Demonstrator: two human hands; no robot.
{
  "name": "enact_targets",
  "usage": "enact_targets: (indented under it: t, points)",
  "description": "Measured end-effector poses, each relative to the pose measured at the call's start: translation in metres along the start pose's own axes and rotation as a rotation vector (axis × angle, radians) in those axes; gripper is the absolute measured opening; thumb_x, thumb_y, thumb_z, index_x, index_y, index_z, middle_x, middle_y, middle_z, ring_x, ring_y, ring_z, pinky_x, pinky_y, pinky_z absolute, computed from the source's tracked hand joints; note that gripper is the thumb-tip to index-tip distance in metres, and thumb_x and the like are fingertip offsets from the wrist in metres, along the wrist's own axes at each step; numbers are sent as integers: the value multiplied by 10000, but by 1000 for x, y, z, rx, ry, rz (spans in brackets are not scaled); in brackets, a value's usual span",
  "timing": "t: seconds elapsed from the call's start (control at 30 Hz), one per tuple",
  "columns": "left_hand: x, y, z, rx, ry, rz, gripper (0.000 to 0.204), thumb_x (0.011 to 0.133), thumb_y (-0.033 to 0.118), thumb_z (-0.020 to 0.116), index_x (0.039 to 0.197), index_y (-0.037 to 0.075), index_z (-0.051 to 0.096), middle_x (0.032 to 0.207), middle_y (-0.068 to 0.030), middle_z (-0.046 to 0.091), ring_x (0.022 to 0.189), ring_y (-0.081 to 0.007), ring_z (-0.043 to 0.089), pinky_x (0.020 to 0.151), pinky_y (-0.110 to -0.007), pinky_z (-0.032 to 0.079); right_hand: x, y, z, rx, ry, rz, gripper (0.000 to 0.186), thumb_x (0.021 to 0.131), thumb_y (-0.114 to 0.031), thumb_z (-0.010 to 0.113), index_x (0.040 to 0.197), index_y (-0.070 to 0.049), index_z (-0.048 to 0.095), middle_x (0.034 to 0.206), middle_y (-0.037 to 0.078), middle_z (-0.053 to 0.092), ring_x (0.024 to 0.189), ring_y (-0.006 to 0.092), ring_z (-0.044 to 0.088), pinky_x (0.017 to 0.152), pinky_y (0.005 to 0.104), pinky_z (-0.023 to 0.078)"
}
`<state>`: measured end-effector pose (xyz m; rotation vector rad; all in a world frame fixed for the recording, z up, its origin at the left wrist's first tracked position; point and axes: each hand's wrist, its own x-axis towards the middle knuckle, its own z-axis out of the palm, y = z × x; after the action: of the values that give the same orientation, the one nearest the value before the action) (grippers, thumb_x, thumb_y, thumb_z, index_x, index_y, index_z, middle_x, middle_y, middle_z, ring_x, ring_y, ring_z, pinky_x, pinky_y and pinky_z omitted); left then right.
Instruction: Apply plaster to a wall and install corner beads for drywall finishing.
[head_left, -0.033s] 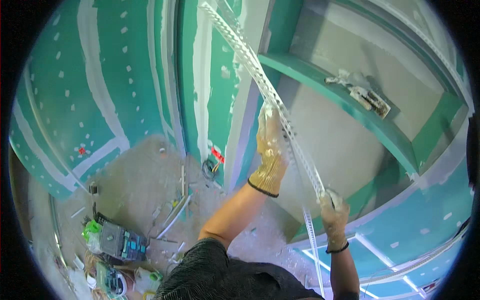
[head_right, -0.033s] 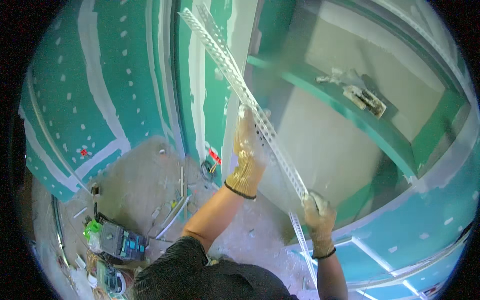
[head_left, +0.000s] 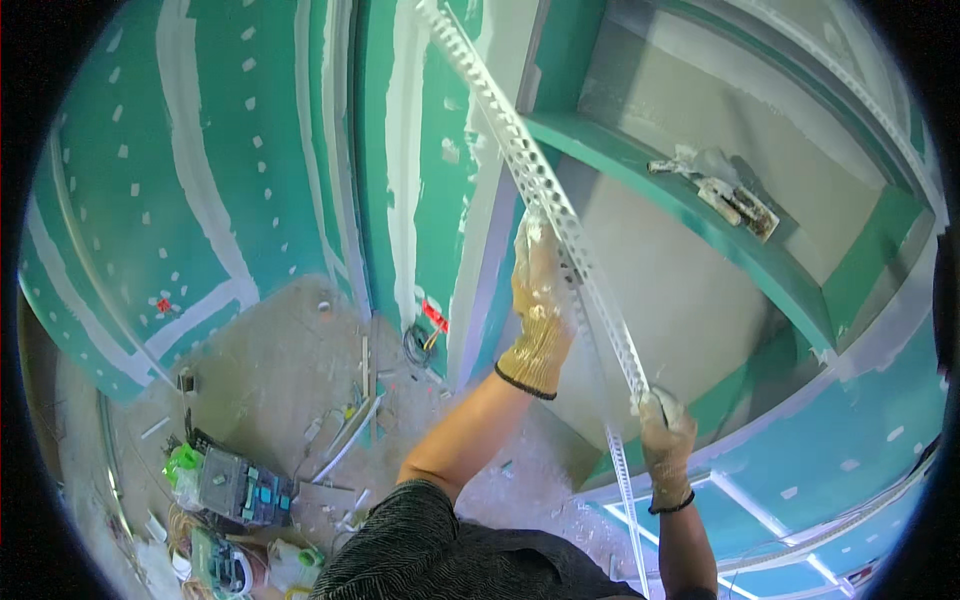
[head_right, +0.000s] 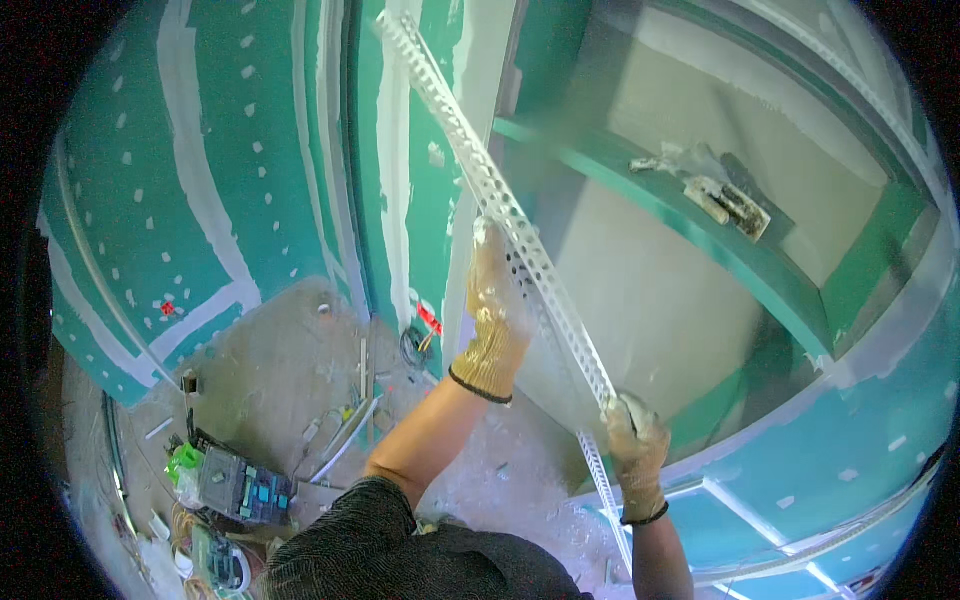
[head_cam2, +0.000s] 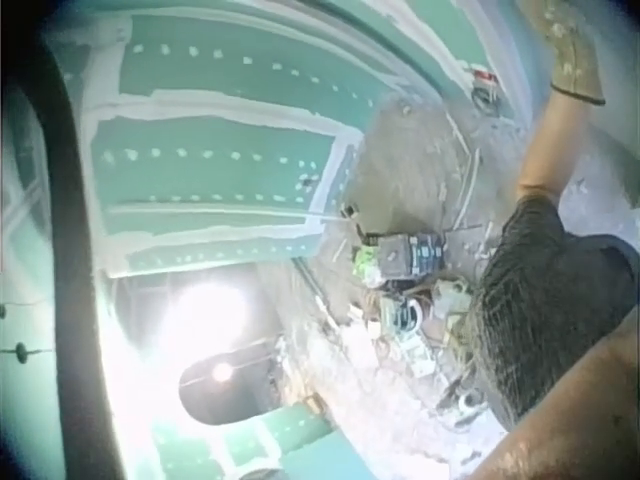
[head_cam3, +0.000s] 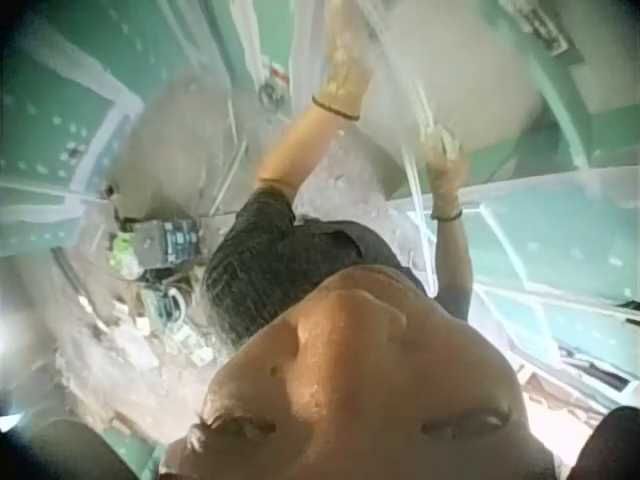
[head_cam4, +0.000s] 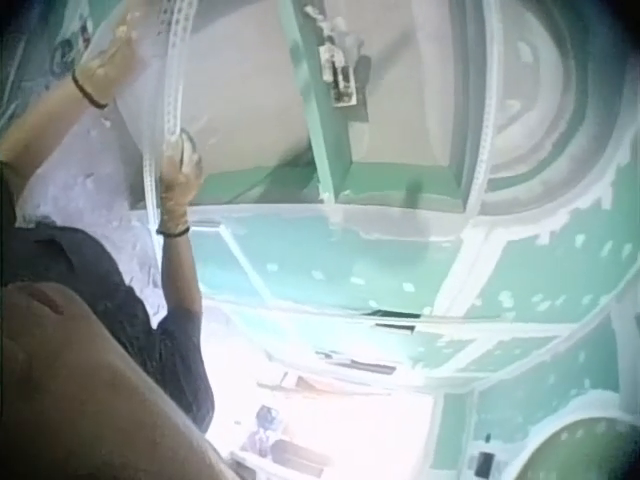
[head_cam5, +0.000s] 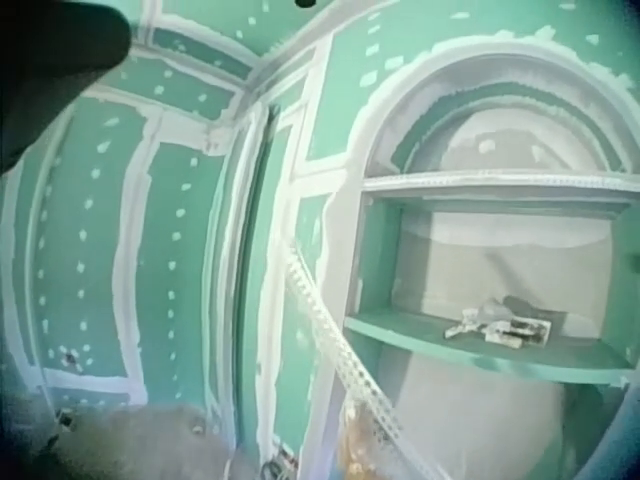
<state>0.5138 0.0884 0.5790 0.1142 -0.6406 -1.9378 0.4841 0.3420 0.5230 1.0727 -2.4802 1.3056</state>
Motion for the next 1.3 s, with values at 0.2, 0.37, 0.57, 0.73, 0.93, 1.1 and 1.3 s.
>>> enact_targets:
  t: [0.2,0.37,0.57,0.73,0.93,1.1,1.3]
  points:
    - [6,-3,5,21,56,-17,568,1045,458,573,1434,48,522,982,-11,628,839,-96,604,726,-288,523,-10,19,20,83,145,20,269,966,-180,612,1085,18,750,818,90,746,771,140,690,732,303,544]
    - [8,-2,-5,22,-34,-1,476,1053,441,564,1328,52,569,946,-7,642,755,-88,570,675,-272,498,-6,7,32,28,52,83,247,957,-223,661,1064,-27,767,867,182,734,763,279,723,726,390,562]
    - [0,5,0,47,-49,-18,470,1058,432,550,1363,75,532,1025,-35,651,779,-109,582,714,-283,511,-2,-1,38,-106,94,-202,220,934,-179,647,1004,-4,761,858,204,725,778,348,726,712,420,566]
    - [-6,13,-1,141,13,-39,538,1042,449,570,1425,81,483,1127,-68,648,877,-142,625,805,-351,561,-6,-9,33,-262,19,-237,183,926,-194,665,953,-46,768,880,190,732,801,403,711,698,460,565]
    - [-16,25,10,197,40,-59,462,1067,373,560,1431,93,506,1048,-50,673,846,-133,641,798,-329,568,-3,-3,36,-447,5,-350,140,894,-233,709,925,-104,755,873,135,738,762,364,709,686,463,563]
    - [-10,27,9,180,61,-31,393,1078,328,551,1385,82,547,990,-41,687,794,-129,641,761,-296,561,1,4,44,-443,30,-386,149,870,-227,728,959,-108,745,880,107,741,775,345,712,694,456,558]
    - [-4,27,7,260,47,23,440,1068,335,562,1387,33,535,1046,-85,687,812,-161,663,736,-341,584,9,-4,49,-251,167,-332,278,938,-329,711,1027,-72,772,873,161,746,826,368,724,744,474,567]
